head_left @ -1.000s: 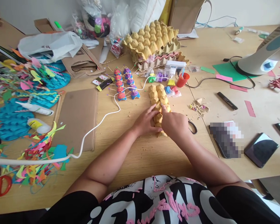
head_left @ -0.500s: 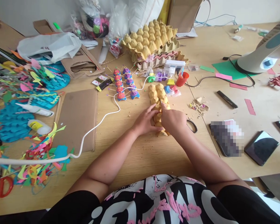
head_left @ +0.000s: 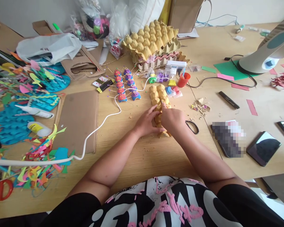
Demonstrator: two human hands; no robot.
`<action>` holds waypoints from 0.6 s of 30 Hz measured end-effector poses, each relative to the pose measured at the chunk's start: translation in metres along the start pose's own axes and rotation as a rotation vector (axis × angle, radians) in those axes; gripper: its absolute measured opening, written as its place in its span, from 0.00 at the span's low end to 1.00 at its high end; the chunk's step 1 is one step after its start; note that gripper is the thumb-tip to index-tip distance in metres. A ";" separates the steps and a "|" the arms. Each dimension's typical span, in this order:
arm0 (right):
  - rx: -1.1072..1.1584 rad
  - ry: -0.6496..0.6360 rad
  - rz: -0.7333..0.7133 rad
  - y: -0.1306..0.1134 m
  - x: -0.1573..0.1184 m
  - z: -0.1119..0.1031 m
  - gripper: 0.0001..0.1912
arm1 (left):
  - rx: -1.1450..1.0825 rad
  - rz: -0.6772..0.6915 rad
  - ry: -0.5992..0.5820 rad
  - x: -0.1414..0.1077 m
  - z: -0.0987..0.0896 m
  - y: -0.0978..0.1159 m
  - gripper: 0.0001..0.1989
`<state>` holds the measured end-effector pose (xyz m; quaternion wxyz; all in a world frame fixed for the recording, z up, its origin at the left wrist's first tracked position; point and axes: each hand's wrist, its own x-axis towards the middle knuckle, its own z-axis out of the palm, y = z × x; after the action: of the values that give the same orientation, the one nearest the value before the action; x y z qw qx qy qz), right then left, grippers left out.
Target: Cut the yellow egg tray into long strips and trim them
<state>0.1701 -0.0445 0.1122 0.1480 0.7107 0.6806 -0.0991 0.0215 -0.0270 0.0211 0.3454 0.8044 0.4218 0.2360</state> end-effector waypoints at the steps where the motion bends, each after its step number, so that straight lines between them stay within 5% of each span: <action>1: -0.002 0.002 -0.002 0.000 0.001 0.000 0.45 | 0.001 -0.002 -0.002 0.000 0.000 0.000 0.43; 9: -0.027 0.007 -0.037 0.008 -0.021 0.008 0.51 | 0.020 0.037 0.005 0.000 0.001 -0.001 0.40; 18: -0.015 -0.004 -0.011 0.001 0.001 0.000 0.46 | 0.015 -0.010 -0.021 0.000 0.000 0.000 0.43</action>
<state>0.1715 -0.0433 0.1118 0.1540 0.7056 0.6849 -0.0964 0.0213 -0.0276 0.0216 0.3452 0.8072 0.4239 0.2226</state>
